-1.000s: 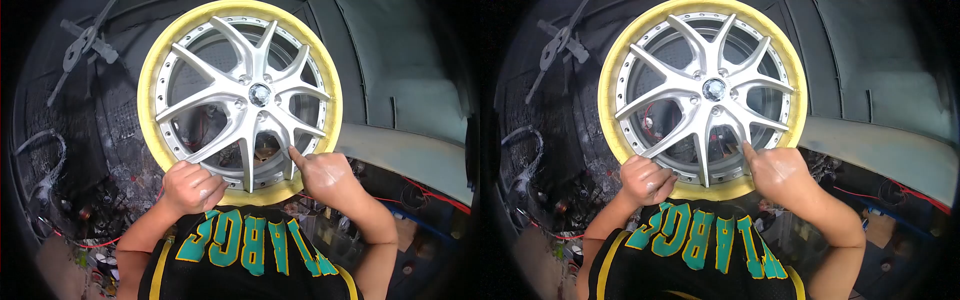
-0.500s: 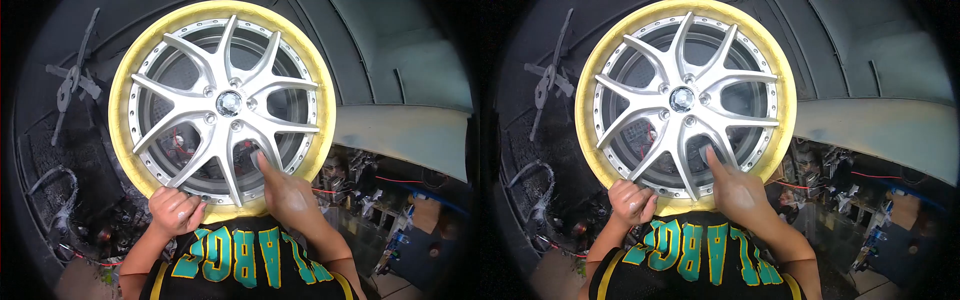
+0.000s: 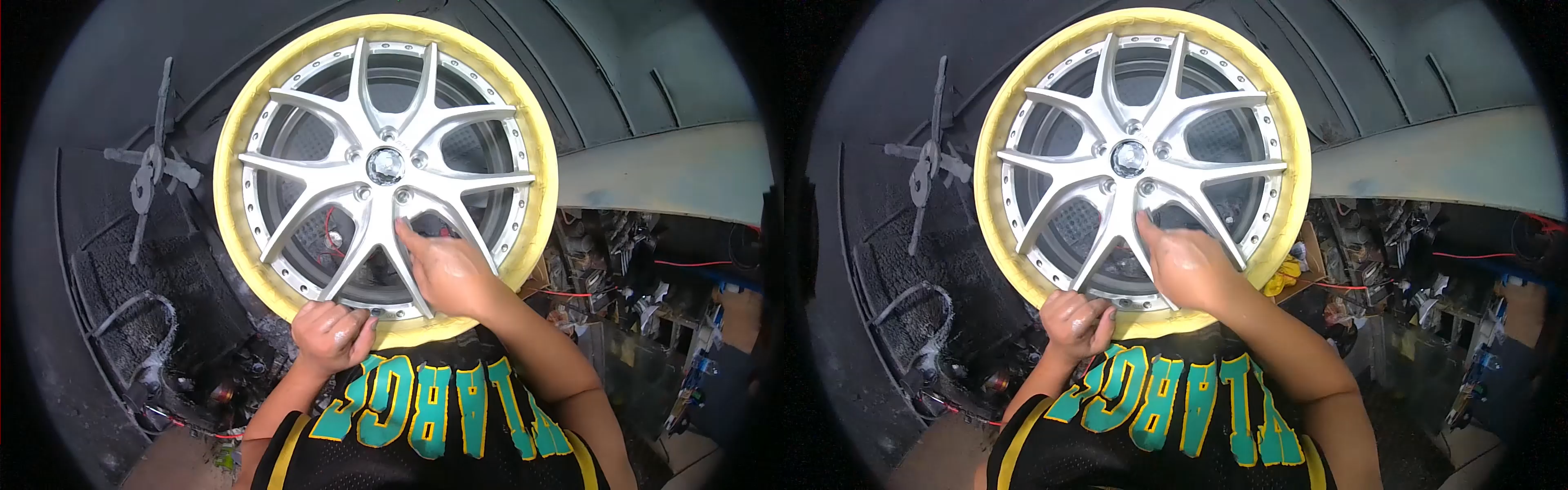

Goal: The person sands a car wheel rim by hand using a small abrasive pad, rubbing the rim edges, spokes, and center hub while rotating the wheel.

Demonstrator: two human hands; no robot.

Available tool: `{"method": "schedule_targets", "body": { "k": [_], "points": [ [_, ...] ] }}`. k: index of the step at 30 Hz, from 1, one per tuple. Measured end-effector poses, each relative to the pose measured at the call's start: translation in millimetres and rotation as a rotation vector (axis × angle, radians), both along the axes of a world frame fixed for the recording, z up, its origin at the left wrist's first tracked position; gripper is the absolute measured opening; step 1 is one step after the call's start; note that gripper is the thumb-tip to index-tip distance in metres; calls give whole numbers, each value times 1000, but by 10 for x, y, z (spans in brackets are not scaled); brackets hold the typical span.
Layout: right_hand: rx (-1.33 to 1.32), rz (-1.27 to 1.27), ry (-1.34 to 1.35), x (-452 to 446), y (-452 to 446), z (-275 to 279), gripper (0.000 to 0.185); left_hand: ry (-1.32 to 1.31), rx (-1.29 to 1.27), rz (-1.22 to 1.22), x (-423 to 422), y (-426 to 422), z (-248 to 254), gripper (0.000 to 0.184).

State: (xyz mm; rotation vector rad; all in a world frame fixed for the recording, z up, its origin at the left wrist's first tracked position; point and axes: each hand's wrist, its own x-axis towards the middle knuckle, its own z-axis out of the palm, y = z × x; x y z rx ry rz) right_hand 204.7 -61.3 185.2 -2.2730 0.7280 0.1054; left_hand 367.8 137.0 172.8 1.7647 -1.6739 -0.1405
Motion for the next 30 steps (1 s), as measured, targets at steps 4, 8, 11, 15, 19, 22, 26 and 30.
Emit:
{"method": "schedule_targets", "body": {
  "k": [4, 8, 11, 15, 19, 22, 26, 30],
  "points": [
    [-26, -98, -126, 36, 125, -137, 60, -2, -35, -5, -9, -18, -13, 14],
    [52, 96, -95, 16, -243, -12, 54, 15, -29, -27, -22, -11, 1, 13],
    [670, 325, 82, -591, -457, 658, 52, 56, -8, -30, 22, 30, 6, 13],
    [697, -161, -229, -1470, -111, 663, 52, 296, -23, 30, 142, 50, 119, 7],
    [808, -732, -546, -1769, 184, 452, 52, 193, -64, -121, 330, -24, 588, 4],
    [772, -908, -618, -1900, 425, 198, 52, 74, -190, -239, 362, -132, 1070, 27],
    [761, -954, -648, -1924, 611, 155, 51, 199, -589, -333, 278, -153, 1461, 43],
    [742, -967, -653, -2090, 716, 101, 52, 233, -800, -691, 39, -201, 1936, 56]
  ]
}}
